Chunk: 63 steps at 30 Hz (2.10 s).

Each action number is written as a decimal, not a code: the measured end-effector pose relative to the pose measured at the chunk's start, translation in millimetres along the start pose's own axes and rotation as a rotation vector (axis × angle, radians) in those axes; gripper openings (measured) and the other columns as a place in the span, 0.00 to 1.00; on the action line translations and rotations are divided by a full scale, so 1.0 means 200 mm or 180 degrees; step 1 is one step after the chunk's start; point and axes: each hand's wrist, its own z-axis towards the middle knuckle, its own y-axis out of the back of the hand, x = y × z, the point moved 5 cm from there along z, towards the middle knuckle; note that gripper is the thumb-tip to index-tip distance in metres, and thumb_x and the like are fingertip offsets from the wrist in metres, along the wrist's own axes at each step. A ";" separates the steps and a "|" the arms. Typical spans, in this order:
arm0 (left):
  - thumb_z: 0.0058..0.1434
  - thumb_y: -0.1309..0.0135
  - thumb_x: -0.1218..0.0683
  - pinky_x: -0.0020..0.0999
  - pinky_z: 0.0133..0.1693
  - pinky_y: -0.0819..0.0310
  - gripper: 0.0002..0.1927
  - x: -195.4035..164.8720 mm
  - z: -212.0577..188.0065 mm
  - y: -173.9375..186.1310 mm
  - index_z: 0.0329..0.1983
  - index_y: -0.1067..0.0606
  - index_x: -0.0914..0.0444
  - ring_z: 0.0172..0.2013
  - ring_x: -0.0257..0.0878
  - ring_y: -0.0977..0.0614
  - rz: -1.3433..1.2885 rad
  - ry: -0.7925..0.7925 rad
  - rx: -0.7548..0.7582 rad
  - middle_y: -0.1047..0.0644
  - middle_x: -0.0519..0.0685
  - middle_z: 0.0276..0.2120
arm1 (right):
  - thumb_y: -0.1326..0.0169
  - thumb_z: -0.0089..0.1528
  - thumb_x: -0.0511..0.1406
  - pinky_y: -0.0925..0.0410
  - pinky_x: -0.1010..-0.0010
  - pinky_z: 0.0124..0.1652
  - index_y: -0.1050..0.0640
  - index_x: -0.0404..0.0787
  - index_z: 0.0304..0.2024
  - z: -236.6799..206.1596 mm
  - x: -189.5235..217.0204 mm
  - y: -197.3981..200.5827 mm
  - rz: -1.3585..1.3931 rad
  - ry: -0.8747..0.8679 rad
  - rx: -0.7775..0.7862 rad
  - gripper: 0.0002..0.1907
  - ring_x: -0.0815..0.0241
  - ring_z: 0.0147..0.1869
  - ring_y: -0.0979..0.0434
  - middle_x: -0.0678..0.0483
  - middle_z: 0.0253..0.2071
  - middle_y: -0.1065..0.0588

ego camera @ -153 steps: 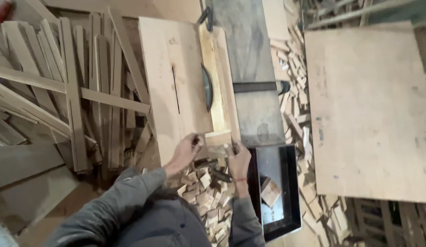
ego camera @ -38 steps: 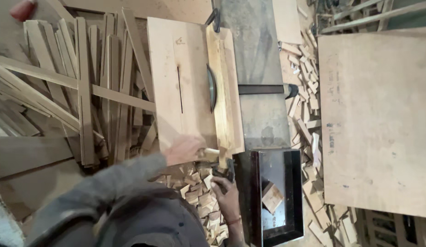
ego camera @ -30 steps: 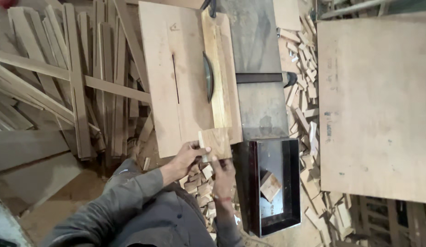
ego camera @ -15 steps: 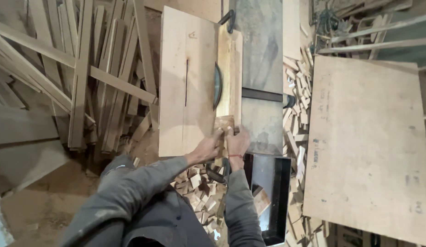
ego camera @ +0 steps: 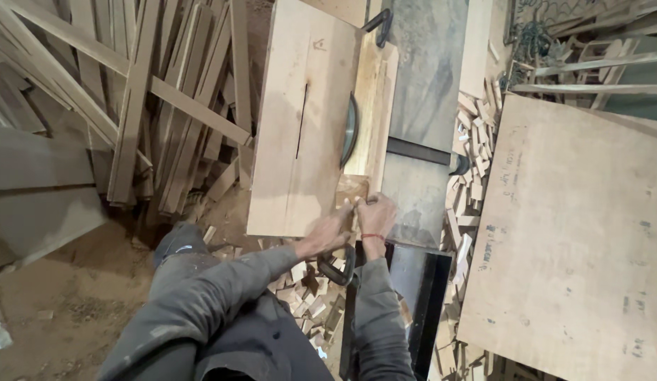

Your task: The person cuts small wooden blocks on a table saw, pushing each block against the blade to trim its edges, then places the cut pieces into a black tray beside the saw. They repeatedly pick up blocks, cut them, and set finished pieces aside.

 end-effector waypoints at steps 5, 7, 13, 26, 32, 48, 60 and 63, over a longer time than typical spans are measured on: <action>0.55 0.48 0.54 0.54 0.52 0.27 0.41 0.07 -0.02 -0.06 0.72 0.42 0.70 0.49 0.69 0.21 -0.0175 0.0444 0.0155 0.24 0.74 0.48 | 0.32 0.49 0.40 0.27 0.57 0.39 0.16 0.37 0.27 0.01 0.00 -0.01 -0.0014 0.0096 -0.0035 0.12 0.43 0.35 0.18 0.43 0.28 0.19; 0.53 0.49 0.54 0.52 0.54 0.27 0.42 0.10 -0.01 -0.07 0.72 0.42 0.70 0.50 0.67 0.20 -0.0337 0.0525 0.0210 0.23 0.74 0.49 | 0.32 0.49 0.40 0.27 0.56 0.39 0.17 0.37 0.27 0.01 0.00 -0.01 -0.0042 0.0124 -0.0022 0.13 0.42 0.35 0.18 0.42 0.28 0.20; 0.53 0.44 0.55 0.50 0.63 0.35 0.43 0.07 0.01 -0.05 0.70 0.44 0.75 0.63 0.69 0.30 -0.0135 -0.0041 -0.0064 0.36 0.79 0.65 | 0.32 0.48 0.39 0.28 0.55 0.38 0.17 0.36 0.25 0.04 -0.02 -0.03 -0.0061 0.0390 -0.0292 0.12 0.40 0.34 0.19 0.40 0.27 0.21; 0.50 0.50 0.56 0.51 0.58 0.31 0.46 0.08 0.22 0.02 0.74 0.49 0.73 0.57 0.68 0.26 -0.0416 0.0456 -0.0127 0.31 0.78 0.58 | 0.33 0.47 0.39 0.28 0.53 0.38 0.16 0.39 0.27 0.27 0.09 -0.08 -0.0362 -0.0066 -0.0191 0.11 0.39 0.35 0.18 0.40 0.28 0.20; 0.51 0.51 0.56 0.50 0.63 0.35 0.43 0.00 0.26 0.08 0.71 0.45 0.73 0.62 0.68 0.29 -0.0686 0.0016 -0.0297 0.31 0.76 0.61 | 0.32 0.47 0.40 0.27 0.52 0.39 0.16 0.39 0.28 0.32 0.15 -0.08 -0.0129 0.0235 -0.0363 0.12 0.38 0.37 0.18 0.39 0.30 0.20; 0.49 0.51 0.57 0.55 0.57 0.32 0.47 0.01 0.30 0.05 0.73 0.50 0.71 0.55 0.69 0.25 -0.0553 0.0292 -0.0301 0.30 0.75 0.58 | 0.35 0.48 0.38 0.28 0.50 0.42 0.17 0.37 0.27 0.40 0.21 -0.08 -0.0174 0.0191 -0.0369 0.11 0.36 0.40 0.19 0.38 0.33 0.20; 0.55 0.49 0.54 0.57 0.56 0.31 0.44 -0.12 0.30 0.14 0.74 0.49 0.67 0.55 0.72 0.26 -0.0692 -0.0019 -0.0381 0.31 0.73 0.61 | 0.34 0.50 0.42 0.27 0.52 0.41 0.16 0.39 0.30 0.39 0.29 -0.03 -0.0217 -0.0104 -0.0152 0.13 0.39 0.39 0.17 0.38 0.32 0.20; 0.55 0.48 0.55 0.57 0.56 0.31 0.42 -0.12 0.32 0.14 0.73 0.48 0.68 0.56 0.71 0.27 -0.0738 -0.0040 -0.0436 0.31 0.73 0.61 | 0.35 0.50 0.42 0.28 0.51 0.41 0.17 0.38 0.29 0.40 0.34 0.02 -0.0208 0.0042 -0.0227 0.14 0.38 0.40 0.18 0.39 0.33 0.20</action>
